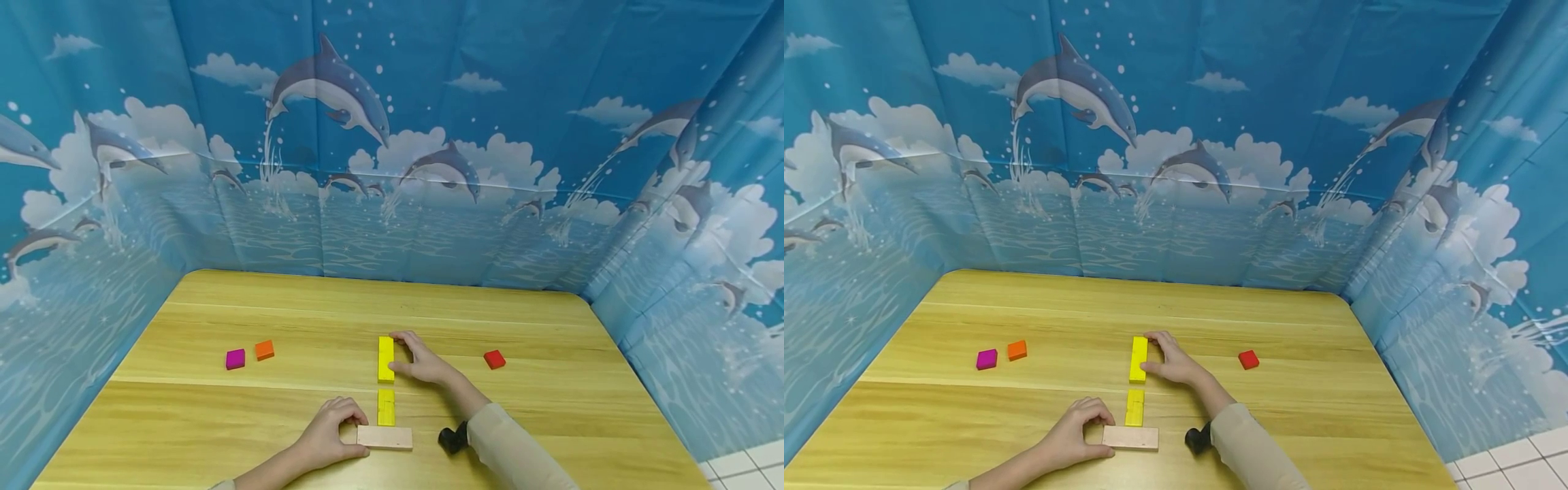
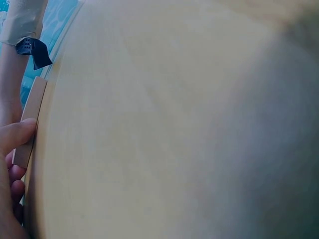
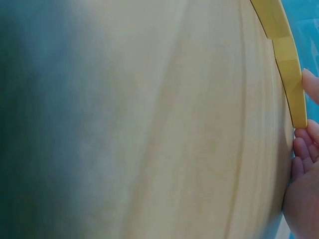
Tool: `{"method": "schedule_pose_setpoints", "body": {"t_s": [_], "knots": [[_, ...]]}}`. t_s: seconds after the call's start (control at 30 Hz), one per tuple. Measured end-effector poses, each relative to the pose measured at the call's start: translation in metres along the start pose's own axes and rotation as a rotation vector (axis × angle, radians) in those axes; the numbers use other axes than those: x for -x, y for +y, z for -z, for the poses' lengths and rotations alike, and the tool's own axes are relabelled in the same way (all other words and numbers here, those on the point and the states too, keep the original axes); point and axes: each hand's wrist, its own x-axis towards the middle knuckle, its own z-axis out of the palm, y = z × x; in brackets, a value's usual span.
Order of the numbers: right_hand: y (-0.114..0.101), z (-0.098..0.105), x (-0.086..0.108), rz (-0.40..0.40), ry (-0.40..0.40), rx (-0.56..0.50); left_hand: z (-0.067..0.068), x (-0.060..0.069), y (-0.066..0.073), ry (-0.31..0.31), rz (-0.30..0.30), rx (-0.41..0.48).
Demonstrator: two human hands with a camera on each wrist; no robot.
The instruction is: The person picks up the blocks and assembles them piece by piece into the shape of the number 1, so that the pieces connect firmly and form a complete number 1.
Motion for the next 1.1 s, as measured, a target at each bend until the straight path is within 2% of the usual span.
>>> {"method": "schedule_pose_setpoints", "body": {"t_s": [0.53, 1.1], "knots": [[0.0002, 0.0001, 0.0008, -0.016, 0.005, -0.007, -0.0018, -0.0002, -0.0008, -0.004, 0.014, -0.009], [0.0015, 0.0002, 0.0009, 0.011, 0.001, -0.020, -0.0015, 0.0000, -0.0013, -0.005, 0.012, -0.007]]}}
